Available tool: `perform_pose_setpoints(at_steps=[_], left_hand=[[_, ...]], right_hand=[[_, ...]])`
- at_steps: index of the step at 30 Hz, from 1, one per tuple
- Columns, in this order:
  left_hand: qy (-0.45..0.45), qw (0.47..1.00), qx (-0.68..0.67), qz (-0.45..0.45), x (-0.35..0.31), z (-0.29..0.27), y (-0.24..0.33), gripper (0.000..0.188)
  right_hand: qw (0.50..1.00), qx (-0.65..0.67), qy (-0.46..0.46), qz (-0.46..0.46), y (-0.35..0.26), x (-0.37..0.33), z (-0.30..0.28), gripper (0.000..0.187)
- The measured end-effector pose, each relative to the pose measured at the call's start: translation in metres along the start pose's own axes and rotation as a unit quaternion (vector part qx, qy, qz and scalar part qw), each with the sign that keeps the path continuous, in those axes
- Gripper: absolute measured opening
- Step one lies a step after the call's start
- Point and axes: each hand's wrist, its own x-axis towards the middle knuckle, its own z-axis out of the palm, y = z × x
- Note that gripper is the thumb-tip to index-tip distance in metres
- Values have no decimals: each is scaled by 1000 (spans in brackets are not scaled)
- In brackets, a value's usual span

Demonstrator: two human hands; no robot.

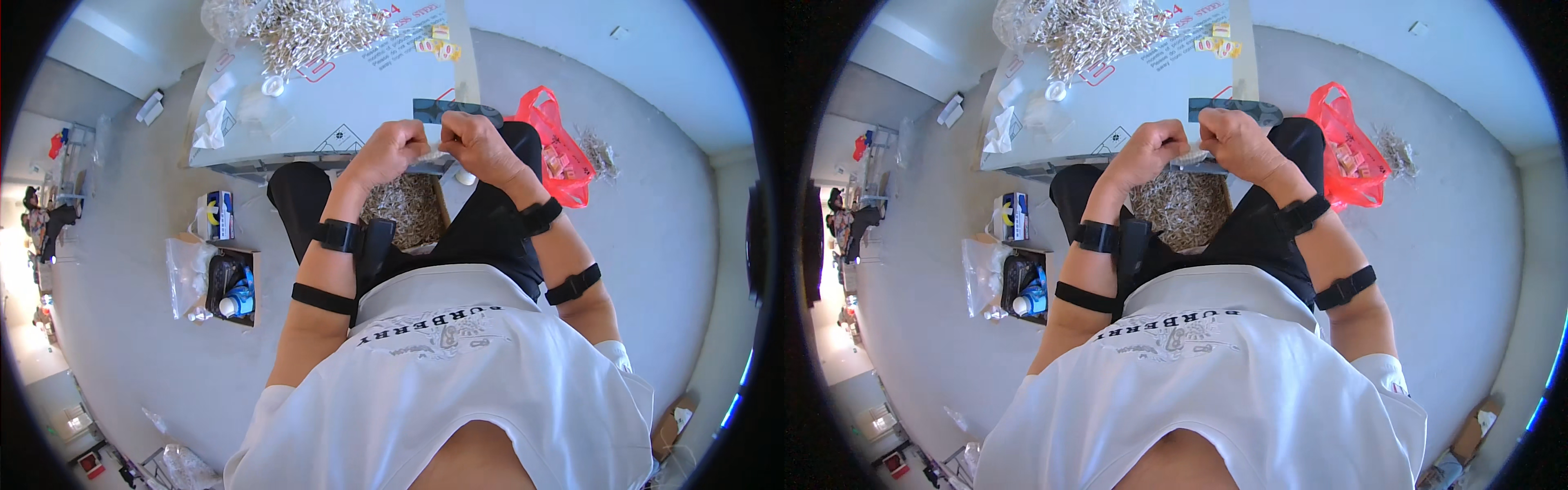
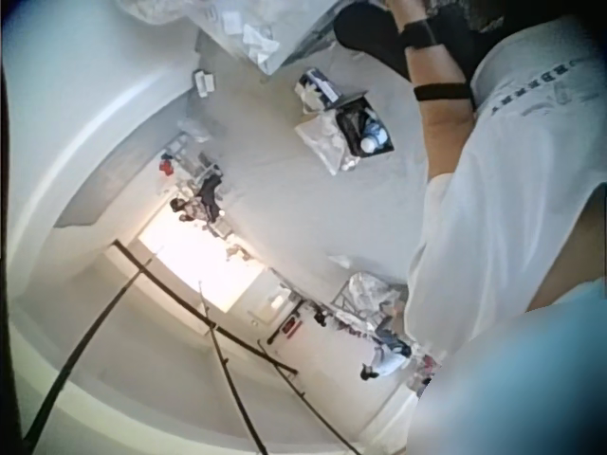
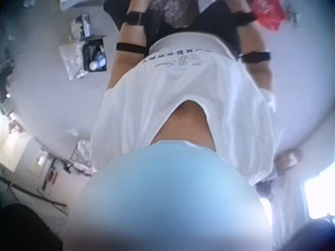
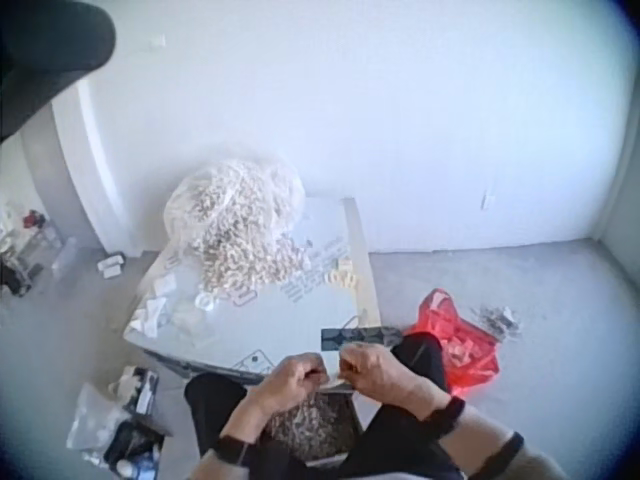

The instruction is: Bundling medical/hygiene swabs and applying adhesive labels or bands to the bundles.

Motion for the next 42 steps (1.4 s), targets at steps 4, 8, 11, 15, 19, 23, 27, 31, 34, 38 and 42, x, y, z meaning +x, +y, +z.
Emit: perform_pose_setpoints(at_steps=[4, 8, 11, 15, 19, 23, 27, 31, 34, 38, 42], left_hand=[[142, 985, 66, 79, 9, 9, 3, 13], [203, 969, 67, 123, 23, 21, 0, 13], [261, 943, 135, 154, 35, 28, -9, 13], [223, 950, 152, 158, 42, 29, -21, 10], [160, 941, 257, 151, 50, 29, -37, 9], [154, 922, 319, 157, 52, 39, -36, 8], [224, 881, 371, 189, 60, 33, -13, 14], [155, 906, 358, 162, 65, 35, -42, 14], [169, 922, 321, 132, 62, 37, -48, 15], [154, 966, 178, 110, 52, 36, -56, 15], [150, 988, -35, 16, 45, 39, -64, 14]], right_hand=[[986, 133, 58, 78, 19, -5, 6, 21], [964, 213, 130, 87, 31, -2, 10, 8], [962, 187, 194, 46, 45, 4, 20, 5], [964, 102, 240, 57, 51, 9, 31, 5], [969, 99, 215, 77, 67, 8, 47, 6], [959, 167, 192, 122, 69, 2, 49, 8], [954, 78, 290, 27, 64, 18, 38, 9], [974, 9, 228, -17, 80, 26, 45, 9], [972, 0, 237, -9, 75, 28, 43, 8], [977, -2, 211, -7, 75, 17, 47, 9], [978, 39, 199, 38, 78, 13, 50, 8]])
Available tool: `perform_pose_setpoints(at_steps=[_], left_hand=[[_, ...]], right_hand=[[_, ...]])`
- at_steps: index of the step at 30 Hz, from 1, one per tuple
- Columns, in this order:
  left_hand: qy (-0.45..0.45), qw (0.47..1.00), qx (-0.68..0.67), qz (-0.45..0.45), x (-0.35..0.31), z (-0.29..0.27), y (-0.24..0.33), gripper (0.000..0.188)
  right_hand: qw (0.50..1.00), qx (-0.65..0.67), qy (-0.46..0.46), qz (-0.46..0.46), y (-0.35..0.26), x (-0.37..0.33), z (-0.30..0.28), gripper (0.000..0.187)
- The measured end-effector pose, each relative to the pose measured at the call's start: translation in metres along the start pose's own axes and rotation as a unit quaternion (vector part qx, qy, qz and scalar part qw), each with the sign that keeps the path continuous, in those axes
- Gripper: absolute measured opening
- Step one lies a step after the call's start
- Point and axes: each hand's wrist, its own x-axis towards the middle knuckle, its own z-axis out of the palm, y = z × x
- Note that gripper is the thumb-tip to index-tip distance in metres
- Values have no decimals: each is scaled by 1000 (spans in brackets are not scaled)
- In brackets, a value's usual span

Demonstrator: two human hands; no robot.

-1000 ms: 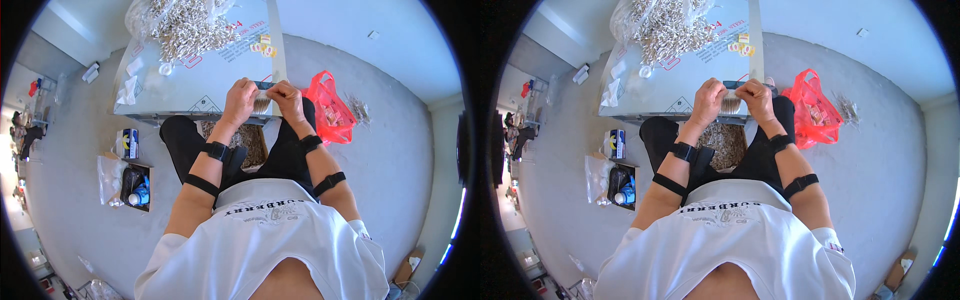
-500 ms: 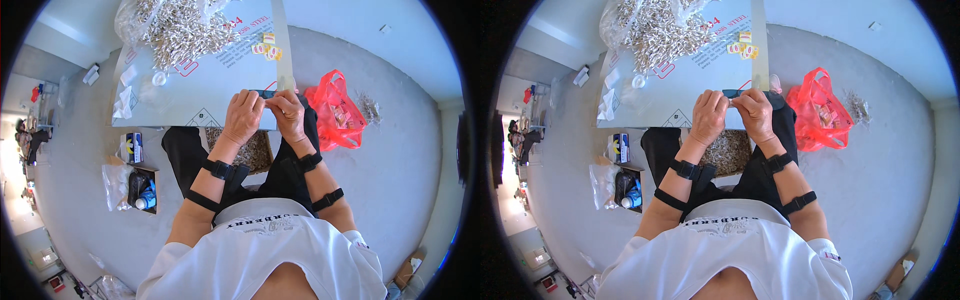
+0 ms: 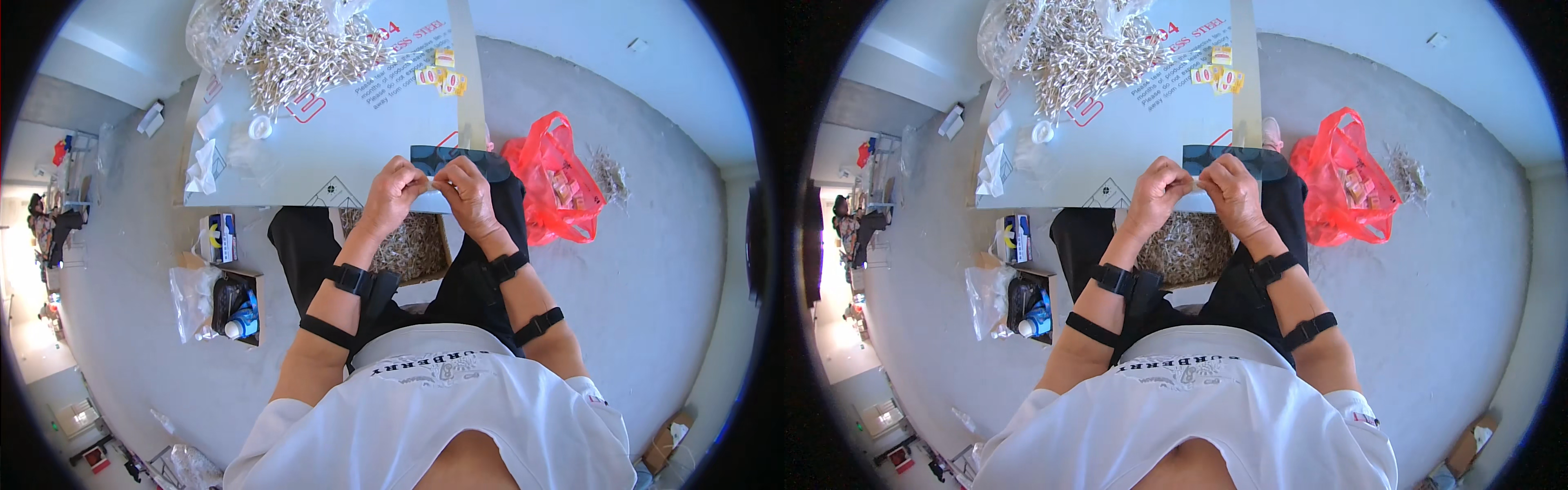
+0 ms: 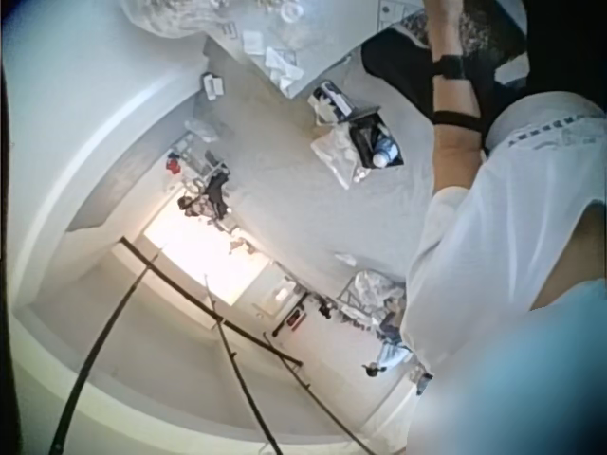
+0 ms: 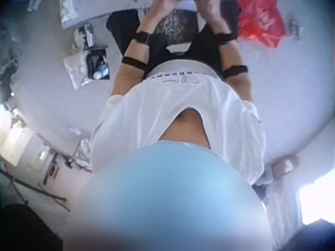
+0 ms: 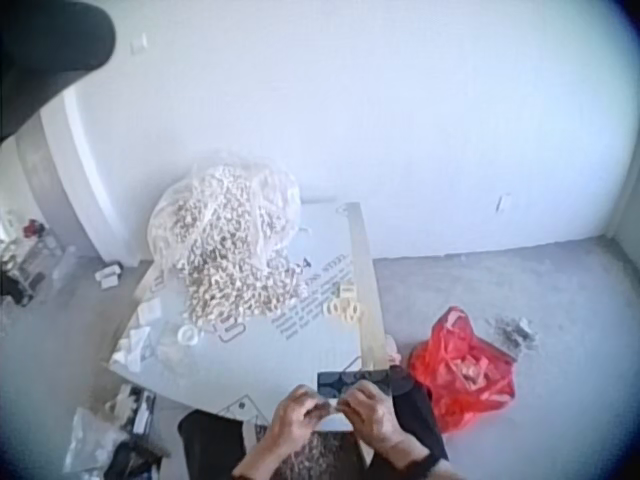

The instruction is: Bundling medical/hygiene swabs and applying adhesive labels or bands to the bundles.

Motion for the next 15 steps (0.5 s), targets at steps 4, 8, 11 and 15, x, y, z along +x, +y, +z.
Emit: perform_pose_setpoints(at_steps=[4, 8, 11, 15], left_hand=[[50, 998, -31, -1, 0, 12, -4, 10], [101, 990, -92, -27, -6, 21, -8, 11], [126, 991, -41, 3, -4, 22, -7, 11], [106, 977, 139, 119, 2, 17, 0, 13]], right_hand=[[996, 79, 2, 51, 3, -2, 0, 13], [992, 89, 22, 86, 3, -6, 5, 13], [987, 112, 52, 106, 1, -3, 11, 12], [997, 37, 54, 50, -1, 1, 12, 11]])
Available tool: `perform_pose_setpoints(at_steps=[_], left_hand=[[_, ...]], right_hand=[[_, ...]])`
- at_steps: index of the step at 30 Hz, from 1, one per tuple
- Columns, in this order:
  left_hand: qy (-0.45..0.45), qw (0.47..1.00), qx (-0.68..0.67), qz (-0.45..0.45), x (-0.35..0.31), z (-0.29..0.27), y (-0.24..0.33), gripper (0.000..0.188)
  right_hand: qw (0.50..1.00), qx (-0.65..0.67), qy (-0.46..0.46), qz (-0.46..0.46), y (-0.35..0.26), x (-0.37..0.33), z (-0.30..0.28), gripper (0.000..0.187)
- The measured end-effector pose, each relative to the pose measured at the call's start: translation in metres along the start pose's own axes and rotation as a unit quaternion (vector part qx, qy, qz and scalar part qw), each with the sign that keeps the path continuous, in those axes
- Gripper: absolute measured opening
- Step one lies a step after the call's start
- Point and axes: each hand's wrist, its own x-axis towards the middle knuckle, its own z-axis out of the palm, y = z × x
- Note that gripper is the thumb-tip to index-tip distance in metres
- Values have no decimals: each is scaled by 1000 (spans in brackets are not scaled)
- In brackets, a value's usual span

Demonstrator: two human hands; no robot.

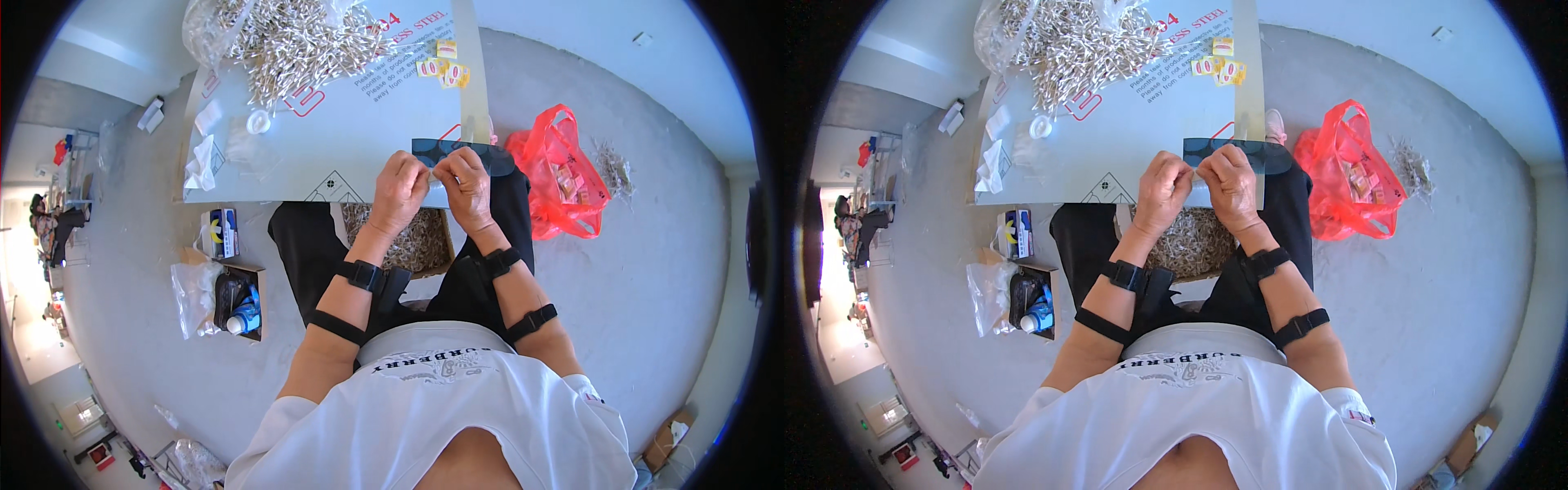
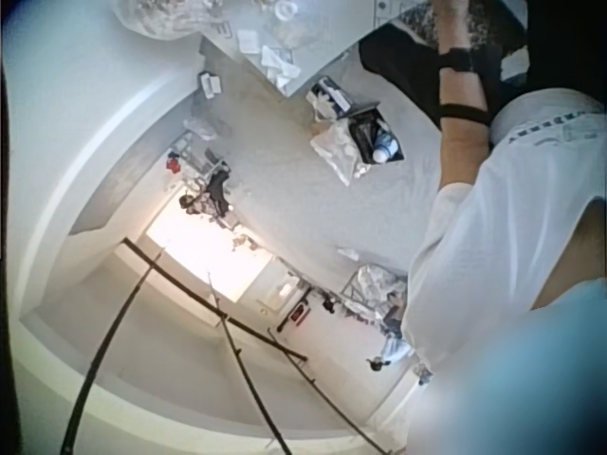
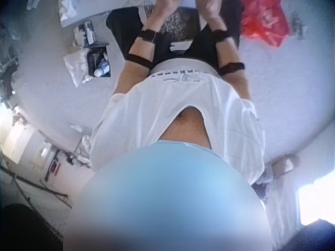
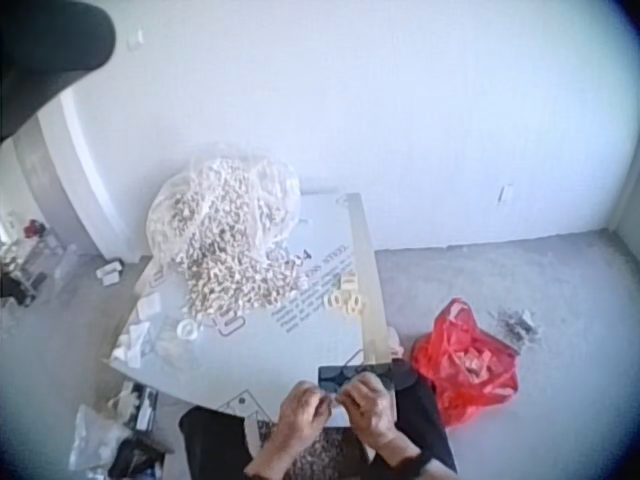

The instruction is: Bundling medical/hygiene swabs and applying adhesive labels or bands to the bundles.

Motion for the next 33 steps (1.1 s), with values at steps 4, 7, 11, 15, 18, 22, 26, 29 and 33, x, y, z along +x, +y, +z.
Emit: perform_pose_setpoints(at_steps=[4, 7, 11, 15, 18, 22, 26, 29, 33], left_hand=[[-14, 996, 65, 54, 6, 1, 1, 17], [-23, 998, 44, 49, 7, -2, 3, 17], [-28, 999, 21, 39, 5, -8, 1, 16], [-23, 997, 41, 53, 5, -7, 2, 17], [-17, 997, 60, 51, 6, -6, 1, 18], [-24, 997, 57, 47, 6, -1, 2, 18], [-36, 997, 40, 49, 5, 1, 4, 18], [-34, 998, 35, 28, 2, -5, -2, 18], [-44, 997, 40, 39, 4, -5, 3, 19]], right_hand=[[999, -7, -12, -48, 1, 3, -1, 10], [996, -23, -42, -69, 0, 5, -8, 10], [993, -44, -33, -101, -5, 8, -5, 11], [987, -87, -56, -124, -12, 12, -5, 12], [983, -106, -62, -135, -7, 15, -7, 13], [983, -112, -48, -136, 2, 12, -16, 13], [986, -105, -61, -117, 6, 6, -36, 12], [996, -73, -46, -19, 10, 3, -53, 12], [997, 22, -56, 40, -8, 7, -43, 13]])
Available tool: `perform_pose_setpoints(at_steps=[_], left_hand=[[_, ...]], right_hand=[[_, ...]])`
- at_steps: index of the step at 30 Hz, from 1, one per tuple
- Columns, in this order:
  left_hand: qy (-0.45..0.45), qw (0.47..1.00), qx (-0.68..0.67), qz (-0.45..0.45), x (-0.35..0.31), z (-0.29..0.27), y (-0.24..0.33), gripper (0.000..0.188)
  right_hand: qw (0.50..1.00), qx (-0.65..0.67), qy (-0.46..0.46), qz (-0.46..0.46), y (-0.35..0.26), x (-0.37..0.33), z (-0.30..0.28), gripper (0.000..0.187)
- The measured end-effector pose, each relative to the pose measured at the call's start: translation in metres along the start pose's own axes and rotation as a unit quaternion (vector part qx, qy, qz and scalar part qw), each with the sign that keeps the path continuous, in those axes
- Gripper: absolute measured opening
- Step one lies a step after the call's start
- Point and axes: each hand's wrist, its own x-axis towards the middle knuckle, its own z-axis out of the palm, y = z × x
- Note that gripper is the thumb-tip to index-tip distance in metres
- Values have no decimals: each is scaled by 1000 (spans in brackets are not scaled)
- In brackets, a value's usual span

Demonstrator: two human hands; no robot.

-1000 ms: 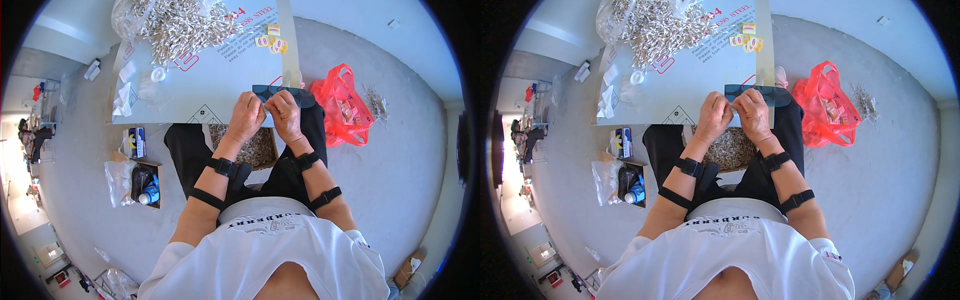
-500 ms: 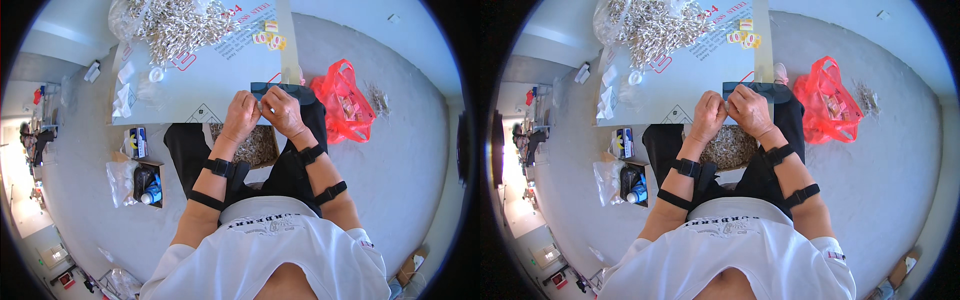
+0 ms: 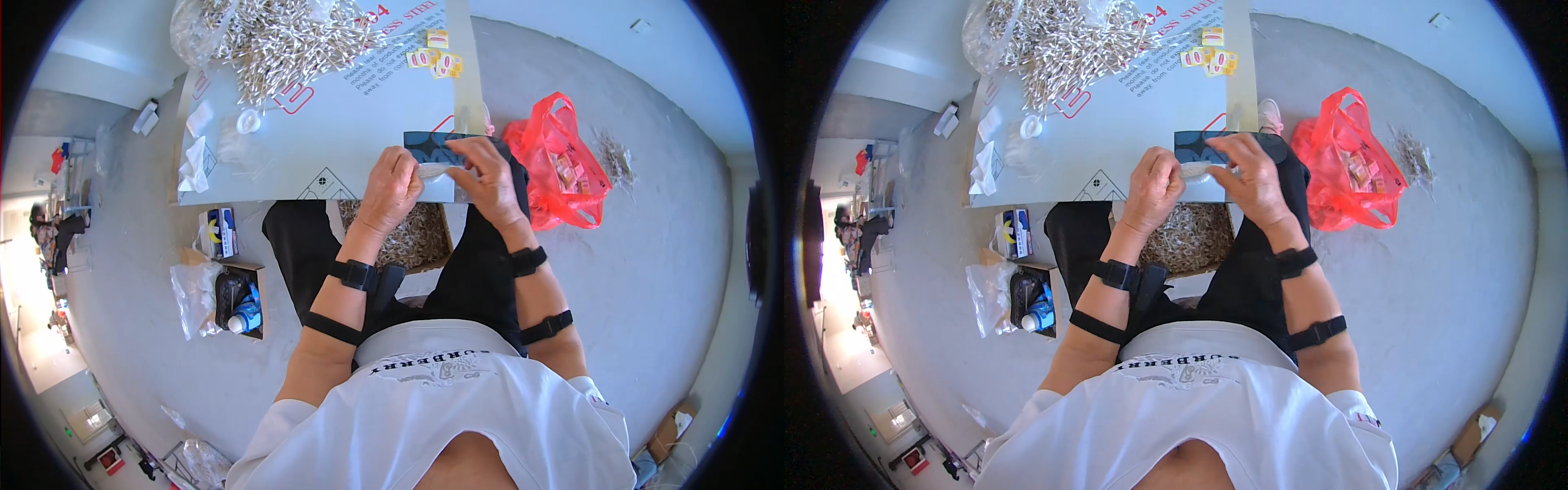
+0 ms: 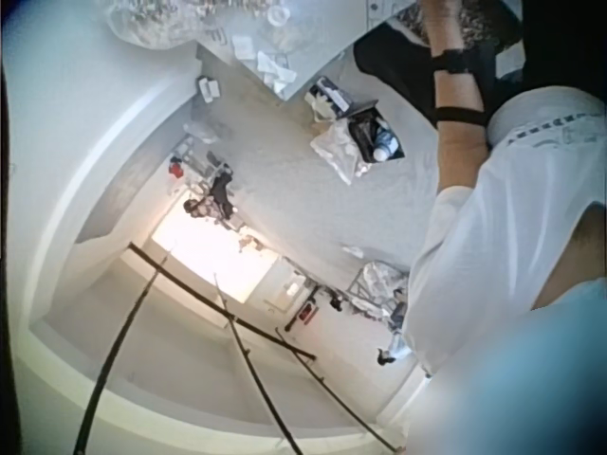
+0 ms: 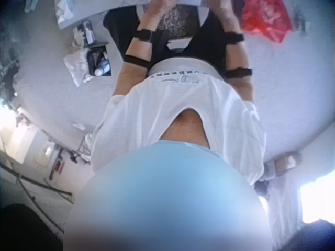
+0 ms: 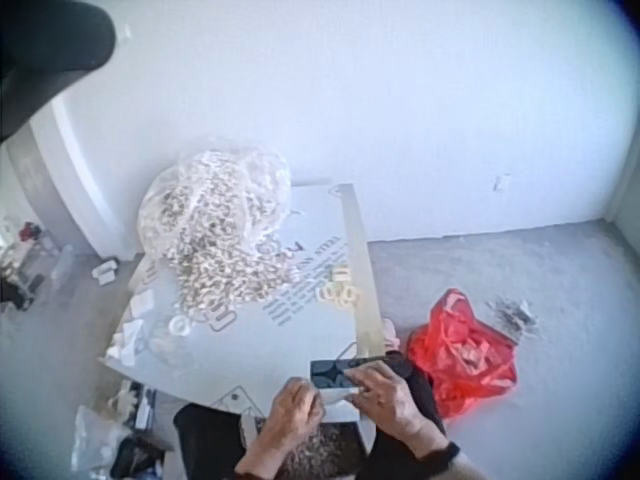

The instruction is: Bundling medical/hygiene swabs and applying adhesive labels or bands to the bundles.

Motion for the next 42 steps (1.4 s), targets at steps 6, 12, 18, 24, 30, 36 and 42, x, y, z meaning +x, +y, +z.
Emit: perform_pose_setpoints(at_steps=[6, 12, 18, 24, 30, 36, 42], left_hand=[[14, 999, 15, 25, 7, 0, 8, 17], [26, 996, 54, 61, 20, -3, 20, 17], [29, 994, 94, 56, 22, -27, 10, 18], [46, 985, -90, -142, 15, -34, 8, 24], [23, 962, -209, -174, 9, -9, 4, 16], [7, 942, -217, -255, -1, 2, -3, 13], [6, 940, -254, -226, 1, 5, -1, 15]], right_hand=[[999, 26, -6, -42, 17, -4, 24, 10], [997, -27, 19, -65, -3, -3, 28, 9], [996, -33, 51, -62, -13, 1, 19, 8], [996, 8, 83, -38, -5, 0, 20, 6], [995, 17, 91, -42, 7, -2, 33, 6], [998, 22, 60, 14, 22, -11, 36, 7], [997, 74, 29, 17, 15, -10, 32, 16]])
